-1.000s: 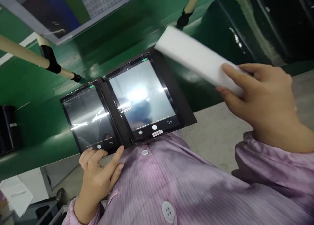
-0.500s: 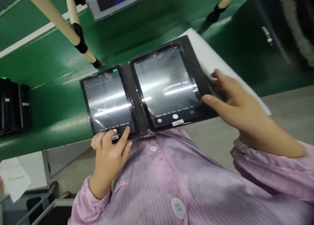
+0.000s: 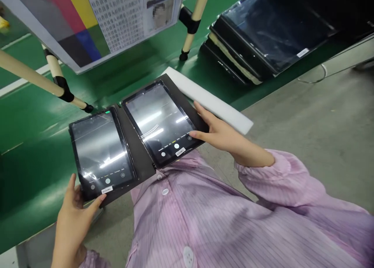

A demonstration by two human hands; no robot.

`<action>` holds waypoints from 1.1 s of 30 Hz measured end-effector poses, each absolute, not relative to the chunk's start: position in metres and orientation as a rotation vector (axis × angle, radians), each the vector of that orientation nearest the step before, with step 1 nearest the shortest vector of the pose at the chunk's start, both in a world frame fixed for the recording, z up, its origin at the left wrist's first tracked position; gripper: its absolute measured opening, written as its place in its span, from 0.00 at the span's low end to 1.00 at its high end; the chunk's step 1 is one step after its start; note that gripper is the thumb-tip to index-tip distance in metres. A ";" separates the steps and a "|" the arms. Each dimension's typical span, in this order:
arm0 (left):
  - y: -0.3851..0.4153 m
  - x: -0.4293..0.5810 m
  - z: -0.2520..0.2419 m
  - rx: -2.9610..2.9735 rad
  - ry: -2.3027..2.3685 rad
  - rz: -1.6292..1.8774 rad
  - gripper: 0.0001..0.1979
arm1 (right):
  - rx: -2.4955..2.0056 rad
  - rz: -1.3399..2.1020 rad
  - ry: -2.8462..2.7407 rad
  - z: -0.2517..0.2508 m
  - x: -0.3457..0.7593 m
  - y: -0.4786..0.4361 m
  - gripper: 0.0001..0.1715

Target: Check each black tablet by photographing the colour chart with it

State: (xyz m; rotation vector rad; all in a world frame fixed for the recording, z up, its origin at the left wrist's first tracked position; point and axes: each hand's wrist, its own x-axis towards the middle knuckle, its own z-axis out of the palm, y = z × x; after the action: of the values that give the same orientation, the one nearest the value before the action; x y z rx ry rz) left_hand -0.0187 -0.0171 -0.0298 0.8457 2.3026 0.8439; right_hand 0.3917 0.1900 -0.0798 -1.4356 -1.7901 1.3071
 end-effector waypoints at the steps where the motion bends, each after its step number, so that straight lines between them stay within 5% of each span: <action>1: -0.015 -0.021 -0.027 0.768 2.240 0.966 0.58 | -1.419 1.324 -1.731 -0.082 0.392 0.191 0.56; 8: 0.022 -0.007 -0.013 0.296 1.911 1.503 0.23 | -1.314 0.974 -1.751 -0.063 0.368 0.198 0.44; 14: 0.029 0.020 -0.002 0.369 1.721 1.639 0.28 | -1.109 0.952 -2.002 -0.023 0.331 0.187 0.31; 19: 0.031 0.054 0.009 0.506 1.442 1.767 0.26 | -0.715 0.994 -2.130 -0.007 0.311 0.175 0.32; 26: 0.074 0.103 0.019 0.792 1.198 1.919 0.17 | -0.505 1.312 -1.423 0.007 0.306 0.174 0.30; 33: 0.101 0.138 0.001 0.955 1.257 2.188 0.20 | -0.500 1.578 -0.985 0.000 0.307 0.203 0.26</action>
State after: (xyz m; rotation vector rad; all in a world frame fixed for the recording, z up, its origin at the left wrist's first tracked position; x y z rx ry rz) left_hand 0.1377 0.1007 0.0014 0.9550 1.2571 2.1876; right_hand 0.3069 0.2034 -0.0003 -0.5002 -0.9854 1.5779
